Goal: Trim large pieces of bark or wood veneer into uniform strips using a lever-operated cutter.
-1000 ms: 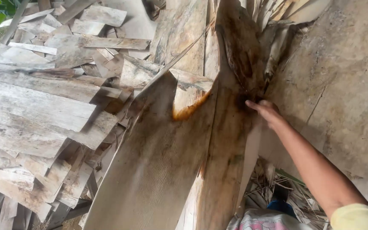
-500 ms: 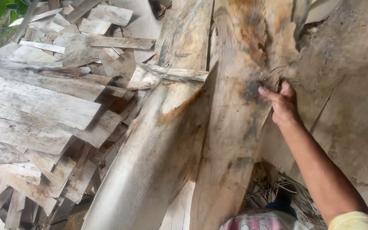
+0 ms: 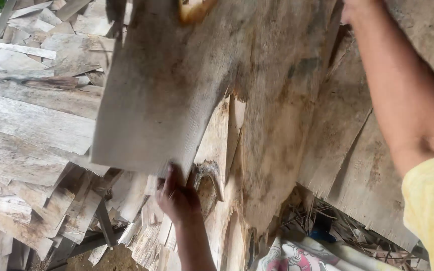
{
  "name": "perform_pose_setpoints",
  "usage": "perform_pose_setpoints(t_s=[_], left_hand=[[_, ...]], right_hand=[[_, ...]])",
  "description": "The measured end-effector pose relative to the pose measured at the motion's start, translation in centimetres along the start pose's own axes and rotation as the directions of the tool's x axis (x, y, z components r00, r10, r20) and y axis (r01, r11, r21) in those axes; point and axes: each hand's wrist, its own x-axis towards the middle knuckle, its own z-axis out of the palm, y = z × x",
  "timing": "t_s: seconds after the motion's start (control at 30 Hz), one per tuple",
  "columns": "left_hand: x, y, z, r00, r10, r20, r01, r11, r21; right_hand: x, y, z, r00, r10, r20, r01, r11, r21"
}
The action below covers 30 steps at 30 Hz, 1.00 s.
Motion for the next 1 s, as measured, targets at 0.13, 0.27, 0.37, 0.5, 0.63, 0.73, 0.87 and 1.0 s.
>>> perform_pose_setpoints(t_s=[0.13,0.27,0.37,0.5,0.63,0.73,0.87,1.0], left_hand=[[9.2,-8.2,-1.2,0.977,-0.209,-0.051,0.209,0.978,-0.004],[14.1,-15.3,-7.2,0.935,-0.332,-0.123,0.351,0.916,0.195],[14.0,-15.8,-8.0,0.960,-0.279,-0.039,0.281,0.957,0.068],[8.9,-11.8,-3.4,0.991,-0.122,-0.063,0.136,0.942,0.307],[4.7,-14.1,-1.5,0.872,0.376,0.314,-0.480,0.534,0.696],[0.9,-16.0,2.1,0.962,0.064,0.267,-0.258,-0.122,0.958],[2.5,-19.3,-0.1,0.666,0.332,0.668,-0.578,-0.335,0.744],[1.9,-19.1,-0.3,0.867,0.135,0.479,-0.408,-0.358,0.840]], right_hand=[[-7.4,6.5,3.3,0.972,0.217,-0.094,-0.231,0.958,-0.169],[-15.5,16.0,3.3,0.906,0.421,-0.048,-0.403,0.822,-0.402],[-16.2,21.1,2.9,0.892,0.442,-0.092,-0.442,0.813,-0.380],[-14.7,21.4,2.6,0.878,0.478,-0.017,-0.475,0.866,-0.157],[-14.3,20.0,2.9,0.867,0.499,-0.020,-0.484,0.831,-0.272],[-10.9,26.3,3.9,0.918,0.373,-0.136,-0.395,0.893,-0.217],[-10.5,25.4,4.9,0.946,0.283,-0.160,-0.323,0.875,-0.361],[-9.9,25.4,4.0,0.823,0.511,-0.247,-0.568,0.744,-0.352]])
